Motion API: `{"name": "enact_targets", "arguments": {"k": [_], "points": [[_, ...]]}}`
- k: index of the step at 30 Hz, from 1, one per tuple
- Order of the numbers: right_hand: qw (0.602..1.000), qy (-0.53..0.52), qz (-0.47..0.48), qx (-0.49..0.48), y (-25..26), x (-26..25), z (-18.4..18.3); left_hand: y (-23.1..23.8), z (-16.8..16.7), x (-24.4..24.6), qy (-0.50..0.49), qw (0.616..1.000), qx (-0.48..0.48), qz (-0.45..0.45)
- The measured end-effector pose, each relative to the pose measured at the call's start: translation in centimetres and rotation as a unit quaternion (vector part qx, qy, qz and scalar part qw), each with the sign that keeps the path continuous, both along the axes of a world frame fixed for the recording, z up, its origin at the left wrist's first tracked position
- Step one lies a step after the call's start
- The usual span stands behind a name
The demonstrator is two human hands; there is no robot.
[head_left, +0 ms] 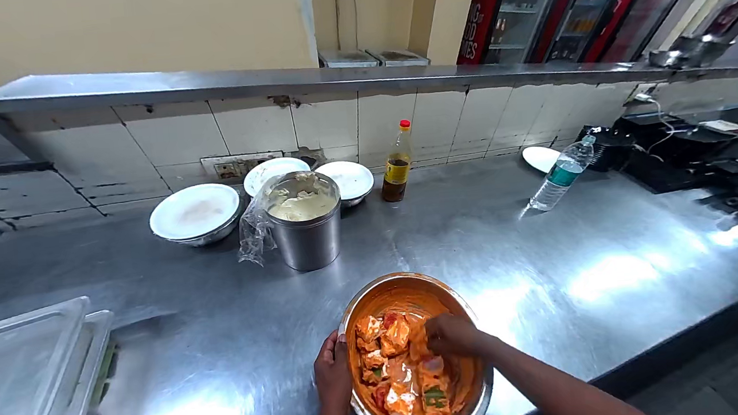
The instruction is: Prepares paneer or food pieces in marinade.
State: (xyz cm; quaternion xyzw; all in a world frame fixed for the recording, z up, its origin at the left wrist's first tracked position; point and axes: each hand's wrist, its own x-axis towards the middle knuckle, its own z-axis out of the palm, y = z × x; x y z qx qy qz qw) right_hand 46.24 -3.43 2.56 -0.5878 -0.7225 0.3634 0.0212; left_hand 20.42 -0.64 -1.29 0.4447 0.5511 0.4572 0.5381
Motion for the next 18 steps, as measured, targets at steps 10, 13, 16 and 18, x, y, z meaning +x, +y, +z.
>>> {"name": "enact_targets", "arguments": {"k": [10,13,16,18], "points": [[0.999,-0.012,0.01,0.05,0.0,-12.5,-3.0,-0.1,-0.4,0.1,0.002,1.0,-0.003,0.008],[0.985,-0.023,0.17,0.007,-4.2,-9.2,-1.7,-0.2,-0.5,0.3,0.002,1.0,0.002,0.018],[0.989,-0.015,0.149,-0.013,-3.2,-3.8,-0.2,-0.1,-0.3,0.2,-0.003,1.0,0.001,0.01],[0.998,-0.012,0.057,0.01,-1.4,-2.1,0.4,-0.1,-0.2,0.1,-0.003,1.0,-0.007,0.003]]}}
